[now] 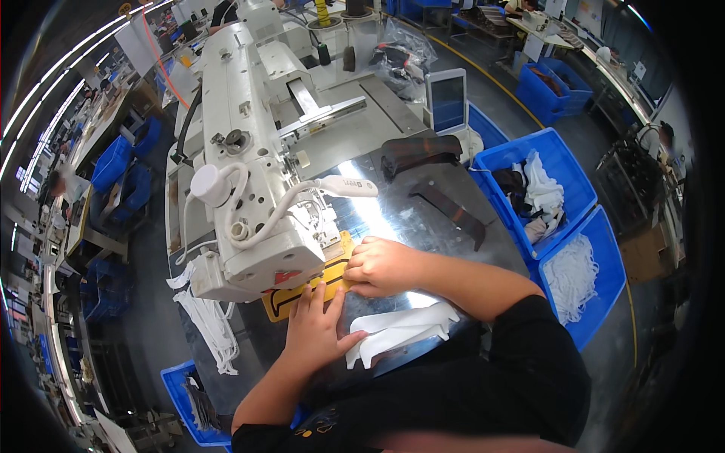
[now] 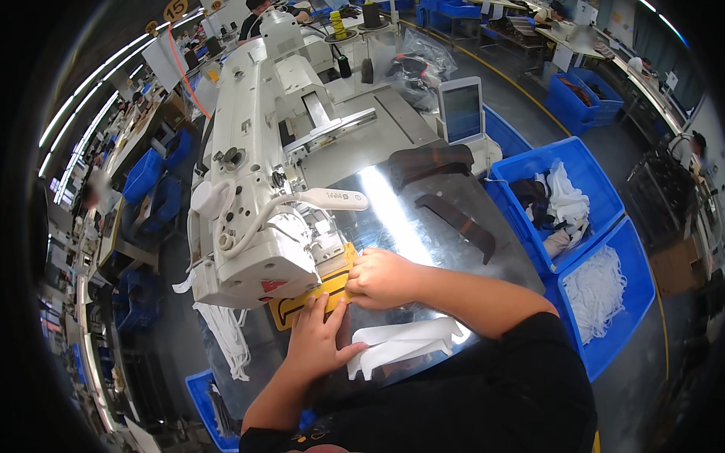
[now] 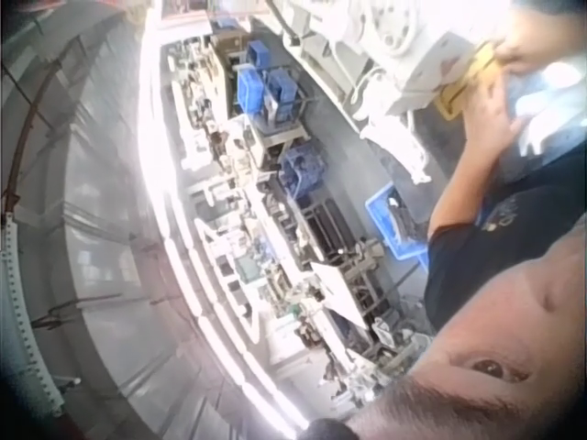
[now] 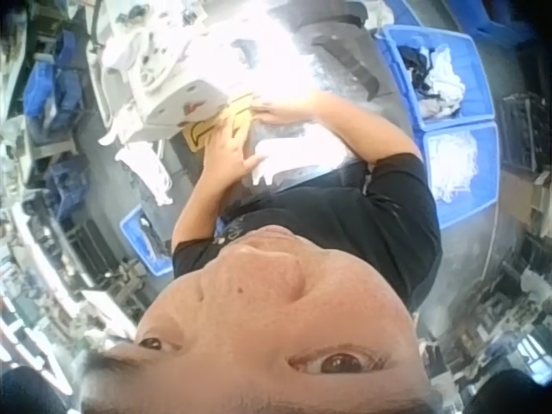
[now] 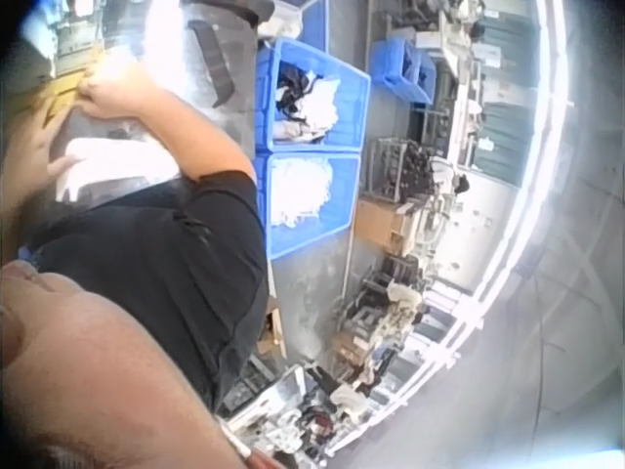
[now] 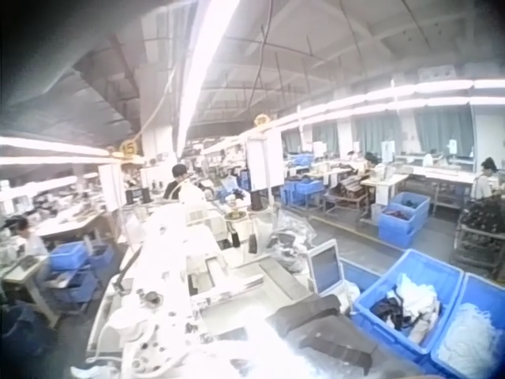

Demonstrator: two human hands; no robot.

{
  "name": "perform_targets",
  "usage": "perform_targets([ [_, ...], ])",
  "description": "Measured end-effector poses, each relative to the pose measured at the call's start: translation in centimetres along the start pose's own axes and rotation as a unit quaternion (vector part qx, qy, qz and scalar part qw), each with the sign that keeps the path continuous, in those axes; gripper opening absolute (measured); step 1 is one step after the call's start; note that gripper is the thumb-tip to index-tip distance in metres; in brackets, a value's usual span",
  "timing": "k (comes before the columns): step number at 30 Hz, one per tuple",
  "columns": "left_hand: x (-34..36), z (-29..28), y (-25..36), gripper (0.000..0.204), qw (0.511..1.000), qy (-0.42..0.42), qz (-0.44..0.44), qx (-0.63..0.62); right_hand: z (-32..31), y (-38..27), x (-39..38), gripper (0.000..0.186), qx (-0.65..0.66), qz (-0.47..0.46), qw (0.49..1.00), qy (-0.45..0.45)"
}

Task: Operating an industrial sewing machine to sew leather or textile components for goods.

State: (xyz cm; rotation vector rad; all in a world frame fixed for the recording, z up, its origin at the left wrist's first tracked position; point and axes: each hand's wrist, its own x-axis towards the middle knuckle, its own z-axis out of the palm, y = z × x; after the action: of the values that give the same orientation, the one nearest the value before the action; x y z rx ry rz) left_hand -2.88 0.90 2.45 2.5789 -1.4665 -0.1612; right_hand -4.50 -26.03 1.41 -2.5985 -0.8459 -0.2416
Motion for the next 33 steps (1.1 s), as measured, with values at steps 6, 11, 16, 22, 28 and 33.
perform_targets([
  [6, -0.1, 0.0, -0.2, 0.088, 1.000, 0.011, -0.013, -0.009, 0.6, -0.3, 0.2, 0.017, 0.007, -0.013, 0.997, 0.070],
  [11, -0.2, 0.1, -0.5, 0.083, 1.000, 0.023, -0.008, -0.005, 1.2, -0.1, 0.3, 0.015, 0.005, -0.015, 0.997, 0.076],
  [16, 0.1, 0.6, -1.4, 0.076, 0.999, 0.035, 0.005, -0.019, 1.6, 0.5, 0.4, 0.015, -0.039, -0.002, 0.998, 0.044],
  [22, 0.3, 0.8, -1.0, 0.069, 0.996, 0.067, 0.057, -0.018, 0.7, 2.3, -0.1, 0.013, -0.058, 0.023, 0.997, 0.048],
  [28, 0.0, 1.1, -1.3, 0.068, 0.996, 0.063, 0.050, -0.043, -2.8, 3.6, -1.8, 0.017, -0.053, 0.026, 0.998, -0.013],
  [33, 0.2, 1.6, -1.8, 0.064, 0.991, 0.092, 0.053, -0.082, -4.7, 4.6, -4.5, 0.009, -0.101, 0.021, 0.992, -0.079],
])
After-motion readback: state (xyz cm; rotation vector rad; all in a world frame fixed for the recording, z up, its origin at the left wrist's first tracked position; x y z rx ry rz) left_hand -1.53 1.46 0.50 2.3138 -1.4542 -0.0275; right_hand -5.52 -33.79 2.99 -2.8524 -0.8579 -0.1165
